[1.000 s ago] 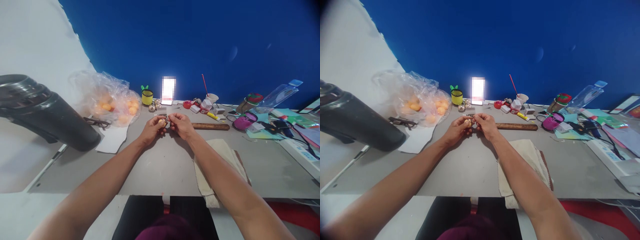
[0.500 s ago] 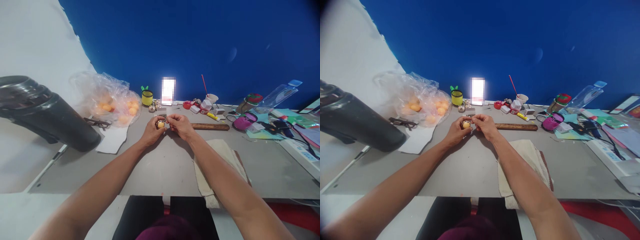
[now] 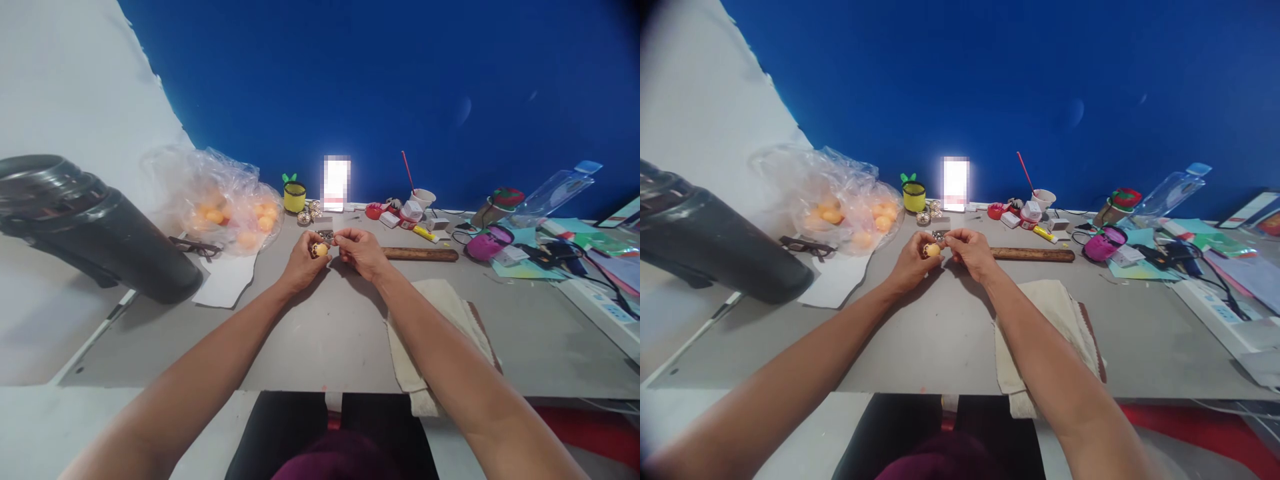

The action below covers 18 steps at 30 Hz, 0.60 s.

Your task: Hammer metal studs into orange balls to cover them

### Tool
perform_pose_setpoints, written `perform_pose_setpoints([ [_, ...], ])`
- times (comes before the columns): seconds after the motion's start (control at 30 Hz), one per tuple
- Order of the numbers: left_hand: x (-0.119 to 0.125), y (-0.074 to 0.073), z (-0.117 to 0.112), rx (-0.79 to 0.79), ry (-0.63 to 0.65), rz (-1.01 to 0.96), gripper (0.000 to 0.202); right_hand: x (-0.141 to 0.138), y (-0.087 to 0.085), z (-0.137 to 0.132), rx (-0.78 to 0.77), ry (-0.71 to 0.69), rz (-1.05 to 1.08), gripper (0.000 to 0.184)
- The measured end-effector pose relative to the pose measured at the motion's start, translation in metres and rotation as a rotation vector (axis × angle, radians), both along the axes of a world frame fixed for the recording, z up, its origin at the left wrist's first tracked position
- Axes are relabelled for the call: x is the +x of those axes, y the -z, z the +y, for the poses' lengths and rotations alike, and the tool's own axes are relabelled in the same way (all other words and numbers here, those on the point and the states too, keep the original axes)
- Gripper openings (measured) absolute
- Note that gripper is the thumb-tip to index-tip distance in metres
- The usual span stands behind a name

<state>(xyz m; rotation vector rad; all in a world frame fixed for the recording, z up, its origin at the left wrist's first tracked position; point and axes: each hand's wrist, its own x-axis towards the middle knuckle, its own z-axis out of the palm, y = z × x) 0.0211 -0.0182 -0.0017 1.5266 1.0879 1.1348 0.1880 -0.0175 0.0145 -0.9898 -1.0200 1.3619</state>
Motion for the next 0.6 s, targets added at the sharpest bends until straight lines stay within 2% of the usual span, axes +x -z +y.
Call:
perform_pose_setpoints([
  [0.17,-0.0007,0.0,0.0011,0.109,-0.048,0.134,0.036,0.0007,0.0009,0.0007,0.007,-0.011,0.003,0.049],
  [0.3,-0.0001,0.0007,0.0022,0.104,-0.038,0.109,0.031,0.002,0.0028,0.0015,0.011,-0.027,-0.019,0.048],
  [0.37,0.0009,0.0,0.0017,0.006,-0.025,-0.013,0.033,0.0029,0.0035,0.002,0.003,-0.031,-0.024,0.047],
  [0.5,0.0007,-0.0048,0.0026,-0.317,0.089,-0.427,0.042,0.0043,0.0052,0.0032,0.001,-0.037,-0.019,0.047],
  [0.6,-0.0037,-0.0092,0.0057,-0.477,0.167,-0.652,0.035,0.0046,0.0062,0.0039,0.008,-0.046,-0.019,0.047],
])
